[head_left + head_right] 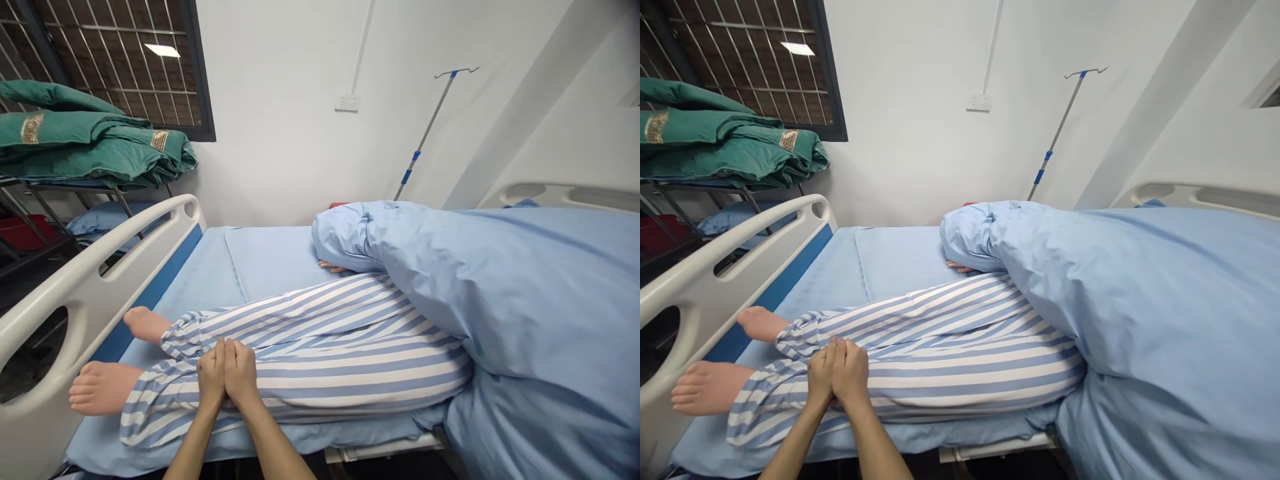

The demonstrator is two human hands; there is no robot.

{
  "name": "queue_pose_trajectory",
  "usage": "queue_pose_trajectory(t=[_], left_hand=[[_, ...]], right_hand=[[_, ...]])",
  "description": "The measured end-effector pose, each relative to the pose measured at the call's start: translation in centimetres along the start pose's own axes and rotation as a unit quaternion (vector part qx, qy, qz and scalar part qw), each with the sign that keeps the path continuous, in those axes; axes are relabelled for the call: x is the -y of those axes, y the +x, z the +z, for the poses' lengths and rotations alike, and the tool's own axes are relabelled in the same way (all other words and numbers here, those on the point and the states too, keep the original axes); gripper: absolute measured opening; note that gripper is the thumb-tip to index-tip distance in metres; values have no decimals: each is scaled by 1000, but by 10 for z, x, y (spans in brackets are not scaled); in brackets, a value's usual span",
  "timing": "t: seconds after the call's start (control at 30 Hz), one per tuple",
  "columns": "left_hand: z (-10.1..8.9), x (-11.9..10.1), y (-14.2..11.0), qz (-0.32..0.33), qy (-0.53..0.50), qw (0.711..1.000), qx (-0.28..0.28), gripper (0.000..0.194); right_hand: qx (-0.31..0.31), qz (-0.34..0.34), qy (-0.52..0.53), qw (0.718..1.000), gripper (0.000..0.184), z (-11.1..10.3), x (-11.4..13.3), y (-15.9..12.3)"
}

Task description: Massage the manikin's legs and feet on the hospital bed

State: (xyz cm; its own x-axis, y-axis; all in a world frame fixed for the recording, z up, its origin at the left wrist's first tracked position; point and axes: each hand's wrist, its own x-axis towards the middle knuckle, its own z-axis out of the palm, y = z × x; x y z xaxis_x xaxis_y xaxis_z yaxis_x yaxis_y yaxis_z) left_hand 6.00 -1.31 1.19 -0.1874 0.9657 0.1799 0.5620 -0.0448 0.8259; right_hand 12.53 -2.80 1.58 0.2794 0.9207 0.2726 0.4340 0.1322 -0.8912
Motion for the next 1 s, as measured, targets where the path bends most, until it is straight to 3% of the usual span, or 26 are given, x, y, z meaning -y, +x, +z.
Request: queue_pose_trajectory(t=[0.13, 0.33, 0.57, 0.7, 0.83, 1.0], left_hand=[[-1, -3, 1, 0, 33, 999, 6, 50], [0, -7, 0, 7, 41, 999, 7, 49], [2, -6, -1, 21, 73, 997, -9, 51], [1, -4, -2, 23, 63, 998, -5, 50], [0, -15, 1, -17, -8, 999, 28, 46], [1, -52, 0, -44, -229, 972, 35, 46]], right_hand=[[12, -3, -26, 1000, 42, -4, 5, 3], [25, -47, -115, 992, 43, -26, 19, 9], [23, -45, -182, 982, 39, -24, -1, -3], [8, -51, -171, 984, 39, -21, -3, -5], [-6, -49, -131, 990, 39, -24, -2, -2], [-23, -20, -44, 999, 44, -27, -4, 4]])
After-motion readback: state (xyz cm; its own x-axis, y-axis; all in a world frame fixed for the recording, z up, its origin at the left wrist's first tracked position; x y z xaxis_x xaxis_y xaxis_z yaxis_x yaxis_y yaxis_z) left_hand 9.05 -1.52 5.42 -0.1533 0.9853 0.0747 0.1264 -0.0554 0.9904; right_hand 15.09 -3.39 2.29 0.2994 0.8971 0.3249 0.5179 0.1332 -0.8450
